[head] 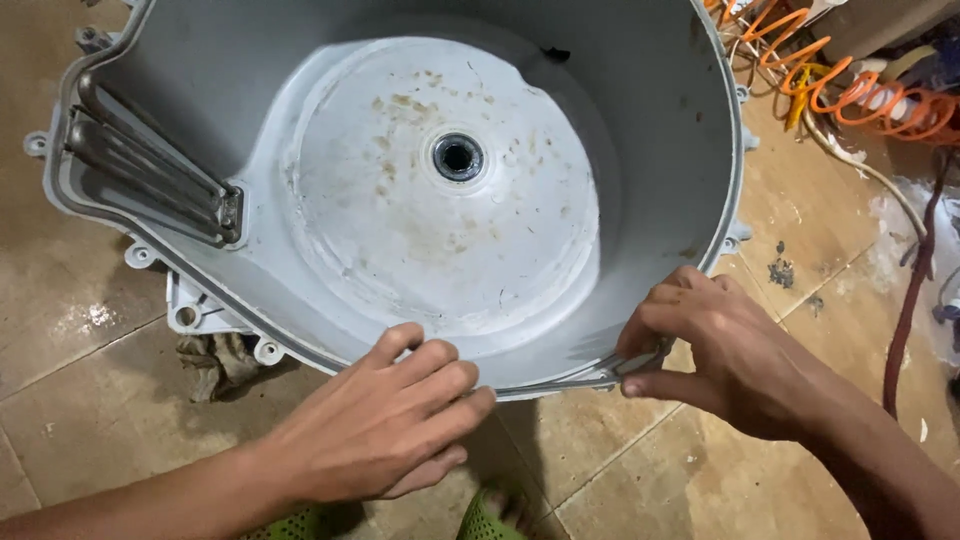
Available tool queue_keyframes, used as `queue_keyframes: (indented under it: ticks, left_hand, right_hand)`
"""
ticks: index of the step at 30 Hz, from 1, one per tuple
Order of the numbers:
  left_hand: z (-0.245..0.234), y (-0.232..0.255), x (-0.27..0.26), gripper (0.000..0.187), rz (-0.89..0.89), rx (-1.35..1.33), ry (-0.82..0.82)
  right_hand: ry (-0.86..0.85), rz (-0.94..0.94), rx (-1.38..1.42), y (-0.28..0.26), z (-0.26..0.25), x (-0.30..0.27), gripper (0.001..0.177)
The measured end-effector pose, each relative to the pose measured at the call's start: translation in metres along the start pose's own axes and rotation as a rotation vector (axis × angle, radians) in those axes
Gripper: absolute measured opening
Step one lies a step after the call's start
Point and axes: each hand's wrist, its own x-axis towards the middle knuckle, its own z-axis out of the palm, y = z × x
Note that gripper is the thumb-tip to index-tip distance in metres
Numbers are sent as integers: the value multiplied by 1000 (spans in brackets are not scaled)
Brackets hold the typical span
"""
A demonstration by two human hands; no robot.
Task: Installing a rubber seal onto the rim of a washing machine outer tub assembly
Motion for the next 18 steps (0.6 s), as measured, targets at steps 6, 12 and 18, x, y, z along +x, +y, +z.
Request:
queue_keyframes:
  ticks: [6, 12, 18]
  left_hand:
    - [16, 6, 43, 37, -78, -103, -8]
    - [34, 16, 74, 21, -125, -190, -25]
    - [27, 23, 79, 4, -77, -132, 21]
  right_hand:
    - [161, -95, 83, 27, 11, -6, 35]
    - [220, -41, 224, 43, 14, -9, 30]
    - [280, -47, 254, 63, 11, -5, 24]
